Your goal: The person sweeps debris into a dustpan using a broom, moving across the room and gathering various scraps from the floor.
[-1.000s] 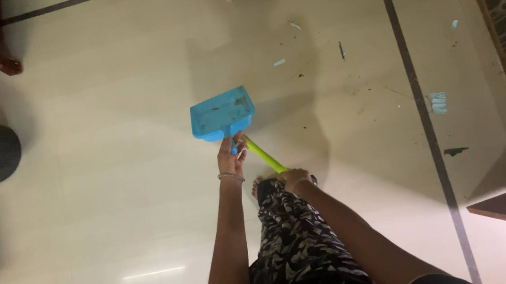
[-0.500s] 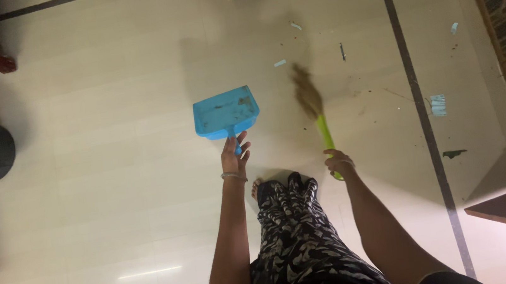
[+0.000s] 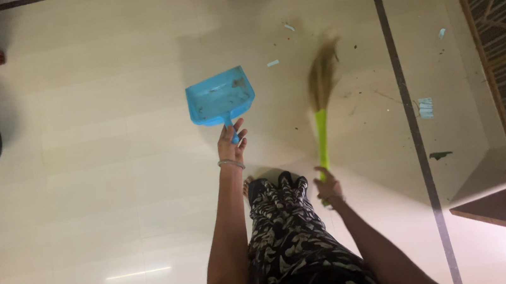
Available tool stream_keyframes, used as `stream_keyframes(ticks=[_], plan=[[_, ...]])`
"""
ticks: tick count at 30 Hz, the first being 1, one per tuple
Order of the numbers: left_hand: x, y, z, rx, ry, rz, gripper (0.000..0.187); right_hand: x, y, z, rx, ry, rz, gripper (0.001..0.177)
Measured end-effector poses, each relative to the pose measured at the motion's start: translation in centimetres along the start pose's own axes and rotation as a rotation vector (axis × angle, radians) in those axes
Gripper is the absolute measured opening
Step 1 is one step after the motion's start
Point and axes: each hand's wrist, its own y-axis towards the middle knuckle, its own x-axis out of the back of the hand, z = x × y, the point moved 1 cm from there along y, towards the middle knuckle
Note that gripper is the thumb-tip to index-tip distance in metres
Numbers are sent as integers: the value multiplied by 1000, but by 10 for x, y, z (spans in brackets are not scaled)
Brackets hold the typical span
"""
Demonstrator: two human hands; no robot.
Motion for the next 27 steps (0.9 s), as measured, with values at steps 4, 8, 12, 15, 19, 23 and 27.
stream_keyframes(ticks=[4,8,12,15,19,23,27], plan=[[6,-5,-21,-24,-65,-9,53,-42,-18,-1,172,-366,16,47],[22,0,-33,-37,-45,-54,54,-75,-16,17,377,-558,150,48],[48,15,-39,-48,-46,-81,54,-108,13,58,442,-852,249,44],[62,23,-46,-52,-69,-98,54,-136,40,95,399,-1072,346,47],[62,20,-73,-46,12,-125,53,-141,78,132,319,-1041,347,50],[49,25,-97,-12,36,-150,52,-113,105,146,-8,-716,280,55],[41,42,-109,8,32,-118,52,-76,123,159,59,-659,76,55]])
